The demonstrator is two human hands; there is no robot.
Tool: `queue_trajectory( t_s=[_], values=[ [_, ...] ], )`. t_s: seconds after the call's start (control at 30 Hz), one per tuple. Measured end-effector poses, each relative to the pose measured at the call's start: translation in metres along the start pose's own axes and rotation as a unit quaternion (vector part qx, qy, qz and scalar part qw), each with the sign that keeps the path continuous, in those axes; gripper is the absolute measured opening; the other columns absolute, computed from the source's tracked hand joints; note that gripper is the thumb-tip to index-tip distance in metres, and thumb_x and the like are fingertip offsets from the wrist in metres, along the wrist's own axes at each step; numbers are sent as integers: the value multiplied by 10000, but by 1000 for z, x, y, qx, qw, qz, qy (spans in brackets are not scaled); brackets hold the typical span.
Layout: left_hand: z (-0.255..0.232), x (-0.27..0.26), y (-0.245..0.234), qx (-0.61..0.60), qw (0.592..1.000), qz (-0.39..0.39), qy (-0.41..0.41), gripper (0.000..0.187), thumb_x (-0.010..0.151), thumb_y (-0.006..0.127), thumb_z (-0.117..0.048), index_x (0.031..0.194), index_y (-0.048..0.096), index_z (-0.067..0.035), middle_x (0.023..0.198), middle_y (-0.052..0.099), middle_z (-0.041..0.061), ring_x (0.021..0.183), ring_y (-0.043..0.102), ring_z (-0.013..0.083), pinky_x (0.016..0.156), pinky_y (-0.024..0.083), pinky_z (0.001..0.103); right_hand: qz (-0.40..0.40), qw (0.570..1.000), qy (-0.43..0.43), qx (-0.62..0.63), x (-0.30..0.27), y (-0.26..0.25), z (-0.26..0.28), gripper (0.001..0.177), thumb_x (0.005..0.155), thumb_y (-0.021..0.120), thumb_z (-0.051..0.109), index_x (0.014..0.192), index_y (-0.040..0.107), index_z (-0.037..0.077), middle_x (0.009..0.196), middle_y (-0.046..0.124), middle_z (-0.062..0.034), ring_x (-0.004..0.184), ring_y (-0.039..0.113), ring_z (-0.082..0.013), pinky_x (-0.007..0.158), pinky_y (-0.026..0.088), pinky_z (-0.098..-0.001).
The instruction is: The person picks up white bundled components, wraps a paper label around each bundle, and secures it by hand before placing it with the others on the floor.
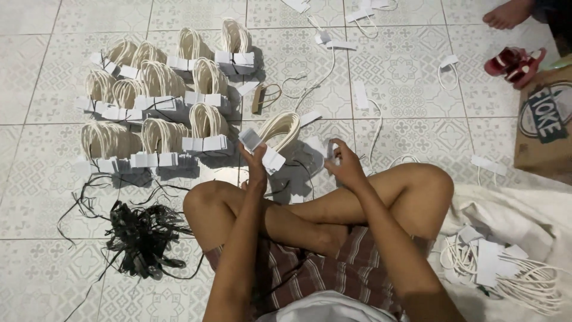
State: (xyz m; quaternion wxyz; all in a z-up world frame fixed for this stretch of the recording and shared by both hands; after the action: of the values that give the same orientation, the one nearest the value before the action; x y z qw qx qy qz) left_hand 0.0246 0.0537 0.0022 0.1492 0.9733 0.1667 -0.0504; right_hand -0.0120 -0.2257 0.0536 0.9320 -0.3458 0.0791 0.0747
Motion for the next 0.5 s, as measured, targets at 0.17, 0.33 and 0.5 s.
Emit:
queue_trajectory(
  t_s=[0.17, 0.33, 0.5],
  values=[
    [-21, -21, 13, 134, 987, 25, -85, 1136, 787, 619, -728, 1614, -17, -277, 1641, 177, 256, 1529, 100, 460, 1166, -91, 629, -162, 863, -18, 479, -37, -17, -27, 526, 968, 571, 107, 1465, 435, 4, 1234, 604, -124, 1117, 641, -229, 982, 555, -391],
    [14, 1, 15, 173, 980, 37, -96, 1123, 801, 566, -772, 1609, -69, -318, 1652, 212, 200, 1537, 130, 422, 1079, -214, 662, -197, 788, 39, 582, -90, -57, -15, 295, 949, 569, 63, 1237, 533, 10, 1079, 644, -99, 982, 707, -252, 893, 632, -444],
    [-41, -41, 45, 112, 990, 41, -79, 1103, 808, 616, -673, 1604, -43, -287, 1643, 191, 259, 1532, 87, 473, 1127, -163, 652, -193, 788, 28, 584, -115, -78, -3, 266, 976, 648, 69, 1190, 534, -41, 1120, 684, -226, 1046, 718, -396, 911, 600, -543]
  ],
)
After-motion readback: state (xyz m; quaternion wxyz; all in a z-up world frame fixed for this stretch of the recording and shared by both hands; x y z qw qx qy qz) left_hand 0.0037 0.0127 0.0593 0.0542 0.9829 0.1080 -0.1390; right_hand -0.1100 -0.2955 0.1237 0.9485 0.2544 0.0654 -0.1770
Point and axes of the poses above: each hand's wrist, its own x-axis towards the middle knuckle, its own y-axis out of the palm, z = x × y, the point moved 9 cm from there along x, towards the middle knuckle
